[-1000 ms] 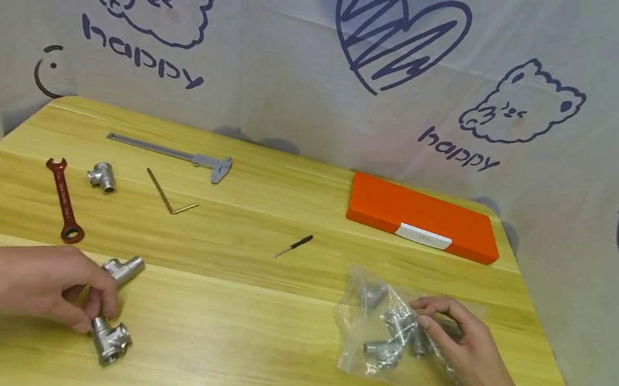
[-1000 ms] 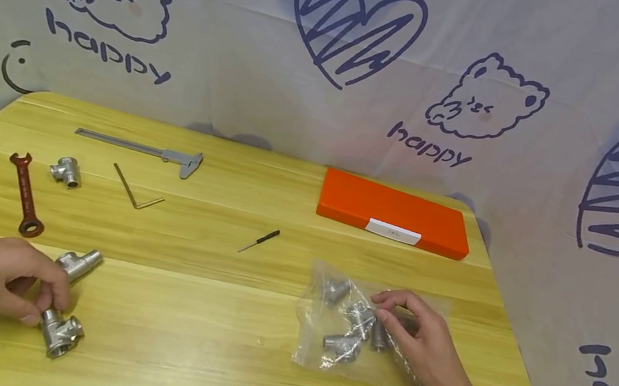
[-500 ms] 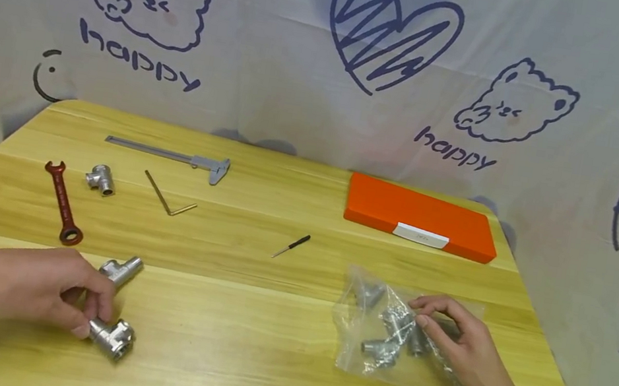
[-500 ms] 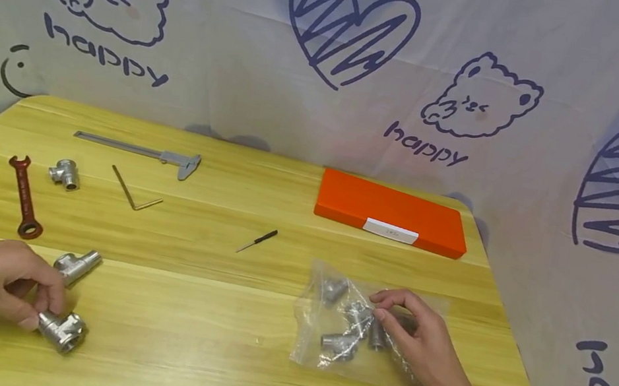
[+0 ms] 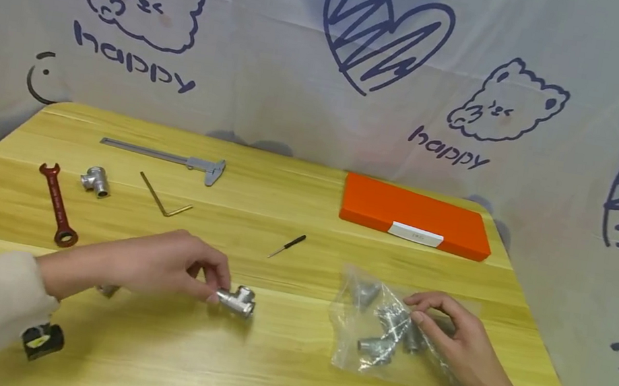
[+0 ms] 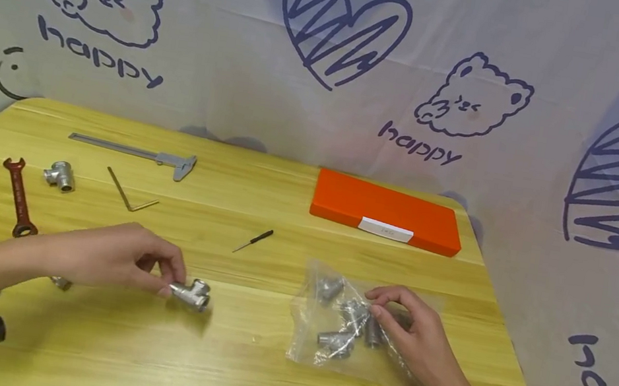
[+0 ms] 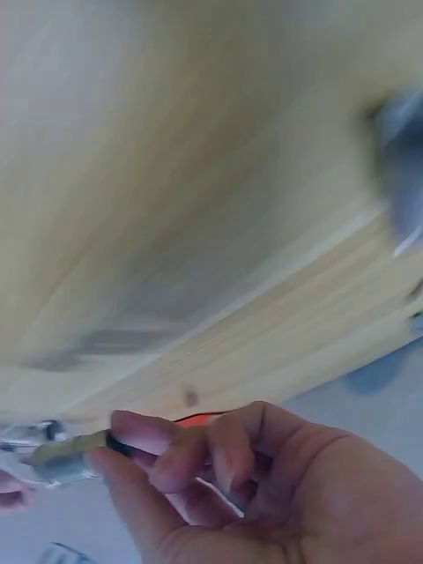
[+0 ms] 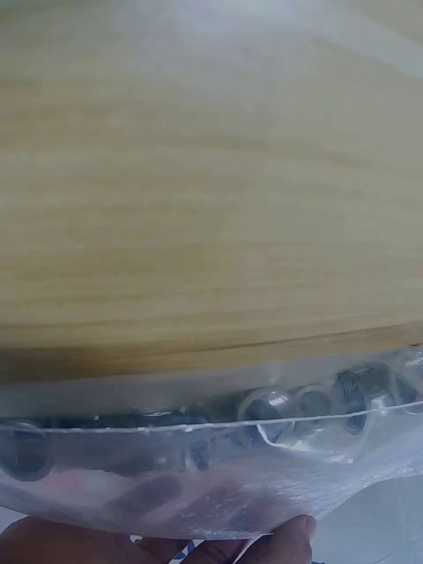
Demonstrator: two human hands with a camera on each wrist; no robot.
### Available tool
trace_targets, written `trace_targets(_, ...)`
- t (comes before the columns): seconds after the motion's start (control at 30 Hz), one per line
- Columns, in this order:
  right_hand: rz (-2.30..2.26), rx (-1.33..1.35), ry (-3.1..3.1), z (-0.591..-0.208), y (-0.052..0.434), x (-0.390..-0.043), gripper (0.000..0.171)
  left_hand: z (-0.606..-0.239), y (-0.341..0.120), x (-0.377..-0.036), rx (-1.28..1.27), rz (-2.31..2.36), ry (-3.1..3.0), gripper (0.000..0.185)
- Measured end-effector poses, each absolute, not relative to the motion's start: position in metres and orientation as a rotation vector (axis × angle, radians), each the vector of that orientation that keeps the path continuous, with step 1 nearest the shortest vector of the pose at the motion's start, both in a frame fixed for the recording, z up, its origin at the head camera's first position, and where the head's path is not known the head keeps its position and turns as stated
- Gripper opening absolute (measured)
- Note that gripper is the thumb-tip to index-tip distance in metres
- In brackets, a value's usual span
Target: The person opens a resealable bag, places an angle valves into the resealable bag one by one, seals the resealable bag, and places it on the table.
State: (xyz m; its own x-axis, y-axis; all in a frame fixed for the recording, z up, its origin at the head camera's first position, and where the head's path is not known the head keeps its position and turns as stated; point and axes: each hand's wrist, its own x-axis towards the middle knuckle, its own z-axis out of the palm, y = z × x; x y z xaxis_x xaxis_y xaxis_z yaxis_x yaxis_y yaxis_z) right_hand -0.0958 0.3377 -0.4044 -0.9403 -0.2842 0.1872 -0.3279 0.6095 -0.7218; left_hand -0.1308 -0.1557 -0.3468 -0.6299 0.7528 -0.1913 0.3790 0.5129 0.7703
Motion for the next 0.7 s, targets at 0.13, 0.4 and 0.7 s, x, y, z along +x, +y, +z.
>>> trace_targets(0.13,1.298,0.542,-2.755,-0.405,0.336,-0.096,0.009,-0.350,-0.111,-0.147,0.984,0.951,2.239,0.008)
trace_targets(0.4,1.373,0.542,-2.748,-0.408,0.335,-0.096,0.007,-0.367,-0.032,-0.160,0.974,0.947,2.322,0.007)
trace_targets(0.7,1.355,0.545,-2.735,-0.408,0.339,-0.096,0.008,-0.377,0.026,-0.156,0.956,1.023,2.287,0.002)
